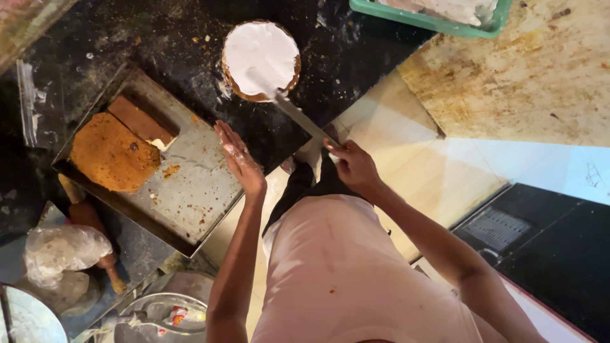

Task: The person spreads white frosting onto a round cake layer using a long spatula, then place another cake layer on top and applies a liquid by hand.

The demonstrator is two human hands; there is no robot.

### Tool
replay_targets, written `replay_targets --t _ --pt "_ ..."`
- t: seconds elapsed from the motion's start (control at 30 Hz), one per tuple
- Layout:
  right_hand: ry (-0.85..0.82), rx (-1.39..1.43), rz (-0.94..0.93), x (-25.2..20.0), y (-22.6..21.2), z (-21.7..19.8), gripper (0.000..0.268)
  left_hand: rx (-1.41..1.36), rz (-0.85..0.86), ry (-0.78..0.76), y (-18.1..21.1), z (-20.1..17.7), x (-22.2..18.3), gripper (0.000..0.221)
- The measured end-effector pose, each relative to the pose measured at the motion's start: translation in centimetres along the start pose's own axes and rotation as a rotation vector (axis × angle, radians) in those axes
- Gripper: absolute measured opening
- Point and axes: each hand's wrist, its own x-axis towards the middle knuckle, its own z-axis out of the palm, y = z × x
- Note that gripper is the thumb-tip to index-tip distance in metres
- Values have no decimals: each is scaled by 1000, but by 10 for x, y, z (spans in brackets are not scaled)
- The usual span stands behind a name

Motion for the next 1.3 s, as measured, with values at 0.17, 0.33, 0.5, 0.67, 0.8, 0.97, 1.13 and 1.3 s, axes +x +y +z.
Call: replay_targets --t 0.17,0.33,0.5,0.67,0.8,0.97,1.13,1.3 --pt "94 -445 -189 42 -4 -17 57 61 60 -88 -1 4 9 70" --pt "-11 -299 23 66 11 -38 61 82 56 -95 6 11 19 70" --pt "-13 205 22 9 2 -25 30 76 32 -80 9 13 21 75" --pt "-21 236 30 -6 31 -90 44 20 21 -98 -2 19 26 76" --pt "205 -339 10 -18 48 -209 58 56 12 -150 0 39 33 77" --pt "108 -768 263 -21 38 -296 61 61 13 -171 8 83 42 76" --pt "83 -800 389 -2 38 -311 52 43 6 -188 4 131 51 73" --pt "75 -631 449 11 63 -304 50 52 58 -208 -2 160 55 69"
